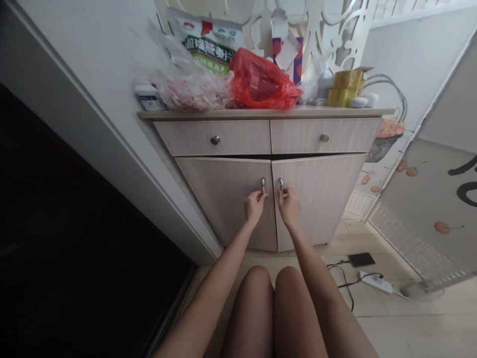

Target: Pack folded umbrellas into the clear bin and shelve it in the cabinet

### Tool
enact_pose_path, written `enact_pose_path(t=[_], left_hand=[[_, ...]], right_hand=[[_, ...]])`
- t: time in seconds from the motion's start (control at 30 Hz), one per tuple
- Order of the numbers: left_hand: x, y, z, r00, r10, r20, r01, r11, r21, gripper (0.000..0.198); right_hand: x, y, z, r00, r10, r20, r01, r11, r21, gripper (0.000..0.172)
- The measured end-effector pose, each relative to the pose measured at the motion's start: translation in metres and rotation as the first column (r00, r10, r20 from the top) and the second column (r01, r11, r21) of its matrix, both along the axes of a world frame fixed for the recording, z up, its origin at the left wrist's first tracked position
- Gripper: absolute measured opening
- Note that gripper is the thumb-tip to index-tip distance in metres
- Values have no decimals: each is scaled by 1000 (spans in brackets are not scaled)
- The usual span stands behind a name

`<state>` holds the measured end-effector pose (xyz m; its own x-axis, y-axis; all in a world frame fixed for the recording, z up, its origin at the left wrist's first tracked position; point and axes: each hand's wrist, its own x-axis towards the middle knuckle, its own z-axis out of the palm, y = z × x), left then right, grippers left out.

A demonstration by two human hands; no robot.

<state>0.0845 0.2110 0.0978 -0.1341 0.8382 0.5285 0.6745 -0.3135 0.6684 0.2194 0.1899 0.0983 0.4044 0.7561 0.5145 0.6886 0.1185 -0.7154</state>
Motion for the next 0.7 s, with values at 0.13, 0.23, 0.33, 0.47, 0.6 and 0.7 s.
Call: enact_pose_path(t=[0.13, 0.23, 0.33, 0.47, 0.6, 0.7], left_hand=[[4, 14, 4, 999, 0, -36, -1, 999, -37, 13], [6, 21, 5, 999, 11, -39, -13, 998, -59, 15], [8, 25, 7, 998, 17, -58, -21, 997, -81, 16], [10, 29, 7, 994, 19, -108, -27, 997, -73, 18], [12, 34, 7, 993, 12, -118, -20, 998, -62, 19], [13, 38, 5, 996, 8, -92, -12, 999, -44, 19]], right_hand=[[-2, 15, 3, 1000, -5, 3, 5, 1000, -26, 42], [-4, 23, 3, 1000, -17, 6, 17, 999, -34, 42], [-5, 30, 2, 1000, -8, 13, 8, 1000, -23, 44], [-7, 37, 3, 1000, -27, 13, 27, 999, -40, 46], [-9, 41, 8, 1000, -29, -2, 28, 999, -37, 43], [-12, 45, 11, 999, -33, -34, 31, 998, -50, 39]])
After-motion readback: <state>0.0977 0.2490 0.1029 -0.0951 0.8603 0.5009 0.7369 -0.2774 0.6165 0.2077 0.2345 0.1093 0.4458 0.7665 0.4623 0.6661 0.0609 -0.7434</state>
